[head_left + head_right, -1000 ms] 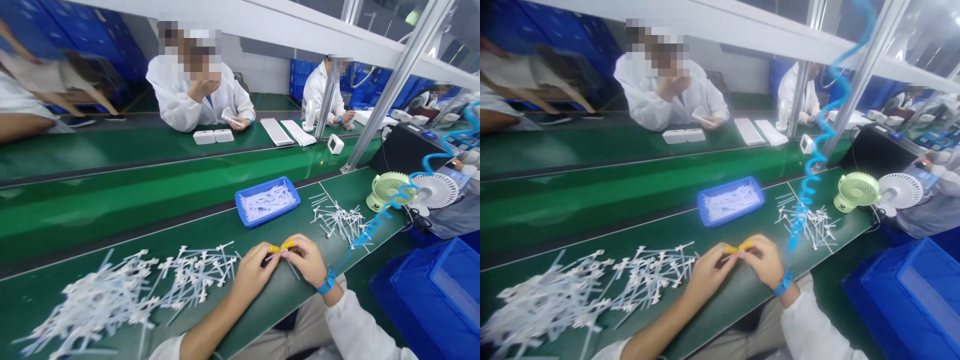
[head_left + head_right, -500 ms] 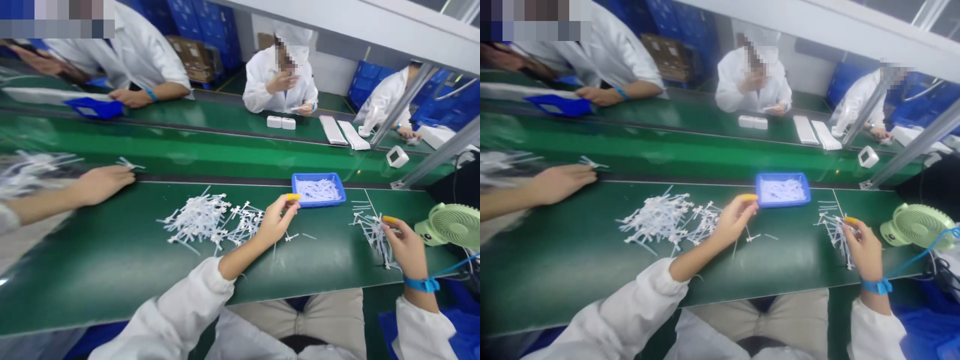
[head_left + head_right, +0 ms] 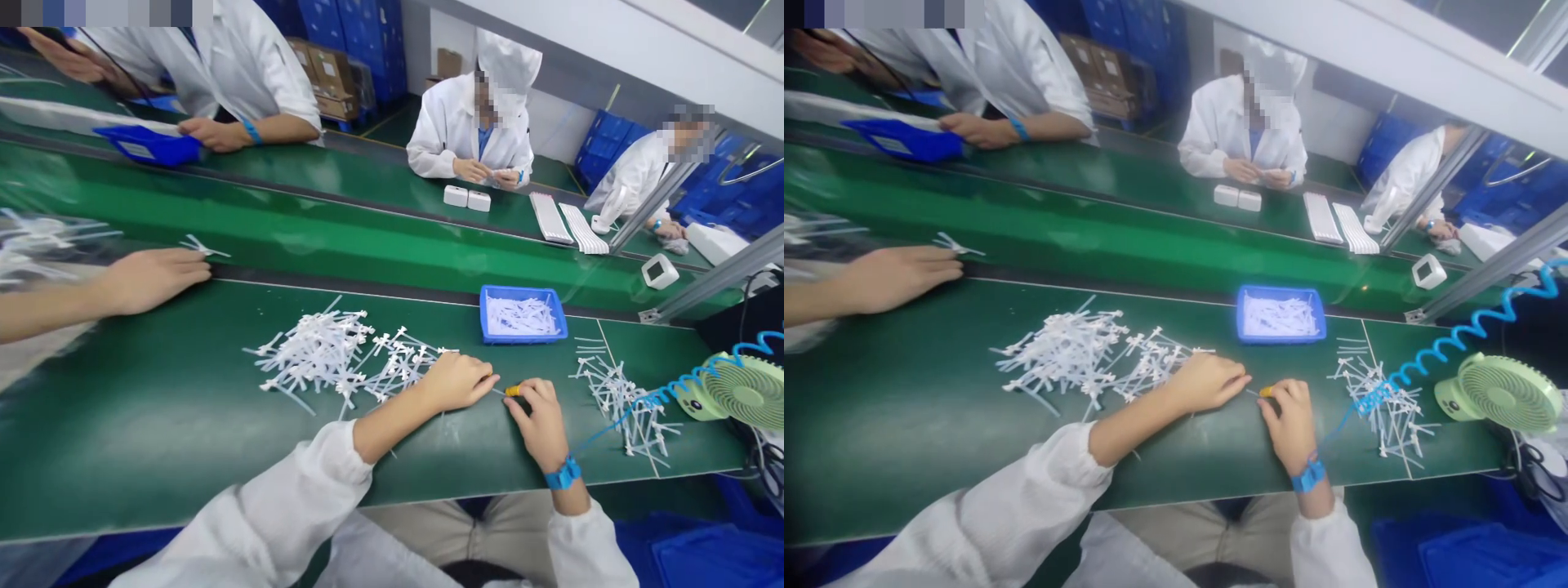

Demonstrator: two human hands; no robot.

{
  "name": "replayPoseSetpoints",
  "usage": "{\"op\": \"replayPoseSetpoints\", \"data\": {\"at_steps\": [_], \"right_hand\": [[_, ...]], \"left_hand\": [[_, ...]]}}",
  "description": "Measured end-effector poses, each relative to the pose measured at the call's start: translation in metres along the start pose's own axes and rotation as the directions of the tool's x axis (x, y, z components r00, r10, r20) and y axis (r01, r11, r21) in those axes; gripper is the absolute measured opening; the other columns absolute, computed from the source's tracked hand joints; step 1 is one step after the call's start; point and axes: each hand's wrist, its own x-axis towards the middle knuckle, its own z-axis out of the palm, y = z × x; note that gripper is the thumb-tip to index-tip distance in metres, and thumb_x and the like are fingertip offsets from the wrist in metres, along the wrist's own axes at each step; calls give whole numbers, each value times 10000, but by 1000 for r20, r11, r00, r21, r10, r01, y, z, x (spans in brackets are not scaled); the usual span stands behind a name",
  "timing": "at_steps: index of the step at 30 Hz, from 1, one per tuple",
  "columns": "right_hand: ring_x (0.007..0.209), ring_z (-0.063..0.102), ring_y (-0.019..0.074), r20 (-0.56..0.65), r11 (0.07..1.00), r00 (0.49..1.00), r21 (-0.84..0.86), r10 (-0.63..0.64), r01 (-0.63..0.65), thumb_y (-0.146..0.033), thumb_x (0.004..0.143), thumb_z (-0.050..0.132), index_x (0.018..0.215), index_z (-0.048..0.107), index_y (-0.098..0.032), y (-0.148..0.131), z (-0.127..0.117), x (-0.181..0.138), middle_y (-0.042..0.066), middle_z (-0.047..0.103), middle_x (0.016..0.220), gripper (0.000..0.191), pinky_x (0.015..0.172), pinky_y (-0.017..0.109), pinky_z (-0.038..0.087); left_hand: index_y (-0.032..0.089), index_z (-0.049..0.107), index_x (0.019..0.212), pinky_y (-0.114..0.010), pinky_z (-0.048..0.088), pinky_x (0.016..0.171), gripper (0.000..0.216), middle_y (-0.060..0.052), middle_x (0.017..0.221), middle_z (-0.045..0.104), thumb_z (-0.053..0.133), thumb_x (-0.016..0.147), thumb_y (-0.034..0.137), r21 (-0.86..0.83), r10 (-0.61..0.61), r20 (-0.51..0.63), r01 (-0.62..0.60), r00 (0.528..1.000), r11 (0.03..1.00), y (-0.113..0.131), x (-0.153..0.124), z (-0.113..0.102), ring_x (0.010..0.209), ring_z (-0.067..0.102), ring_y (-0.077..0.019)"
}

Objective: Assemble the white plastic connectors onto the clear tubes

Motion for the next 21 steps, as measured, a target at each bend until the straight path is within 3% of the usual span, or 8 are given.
{"op": "replayPoseSetpoints", "data": {"at_steps": [3, 7, 9, 11, 14, 16, 21], "right_hand": [[1013, 627, 290, -19, 1000, 1000, 20, 18, -18, -296, 1072, 605, 941, 712, -245, 3, 4, -4, 85, 716, 1009, 176, 925, 428, 529], [927, 661, 254, -51, 967, 989, 219, 142, -127, -353, 1097, 569, 1006, 693, -238, 6, 0, -8, 65, 728, 977, 193, 857, 370, 530], [872, 676, 237, -60, 927, 976, 328, 210, -179, -396, 1090, 590, 1046, 699, -230, 7, -7, 0, 59, 735, 962, 203, 806, 341, 537], [904, 691, 238, -88, 920, 979, 366, 185, -141, -391, 1080, 601, 1065, 718, -227, 7, -18, 19, 68, 743, 1000, 202, 811, 336, 543], [1018, 693, 253, -142, 966, 990, 258, 12, 25, -289, 1078, 513, 1074, 778, -236, 7, -38, 64, 86, 732, 1083, 270, 907, 367, 541], [1014, 694, 252, -106, 987, 992, 139, -61, 76, -217, 1053, 463, 1067, 814, -239, 9, -45, 97, 88, 723, 1061, 352, 925, 377, 539], [946, 688, 241, 49, 991, 999, -130, -1, 8, -119, 940, 571, 1017, 829, -216, 23, -27, 161, 79, 725, 982, 287, 920, 366, 529]], "left_hand": [[204, 727, 942, -265, 452, 656, 344, -43, 830, 763, 480, 1114, 371, -85, 28, -67, -34, 997, 996, -2, -2, 5, 722, 711, -193], [222, 726, 990, -261, 439, 644, 321, -25, 868, 763, 468, 1117, 363, -106, 28, -123, -41, 992, 993, -7, -3, 10, 729, 699, -174], [225, 722, 974, -267, 428, 630, 313, -20, 856, 760, 478, 1112, 364, -90, 34, -119, -45, 992, 995, -9, -3, 12, 712, 694, -174], [222, 715, 952, -275, 417, 623, 309, -21, 841, 755, 485, 1109, 357, -82, 55, -113, -64, 992, 995, -10, -2, 12, 712, 696, -178], [217, 701, 906, -283, 400, 617, 306, -17, 808, 741, 498, 1104, 334, -103, 88, -113, -100, 990, 990, -11, -1, 13, 712, 699, -178], [216, 688, 880, -284, 388, 618, 298, -10, 788, 735, 510, 1098, 315, -126, 100, -116, -115, 988, 985, -11, 0, 14, 707, 697, -173], [205, 662, 818, -289, 352, 604, 317, -9, 761, 733, 533, 1089, 306, -125, 90, -125, -105, 988, 987, -11, 2, 16, 687, 694, -175]]}}
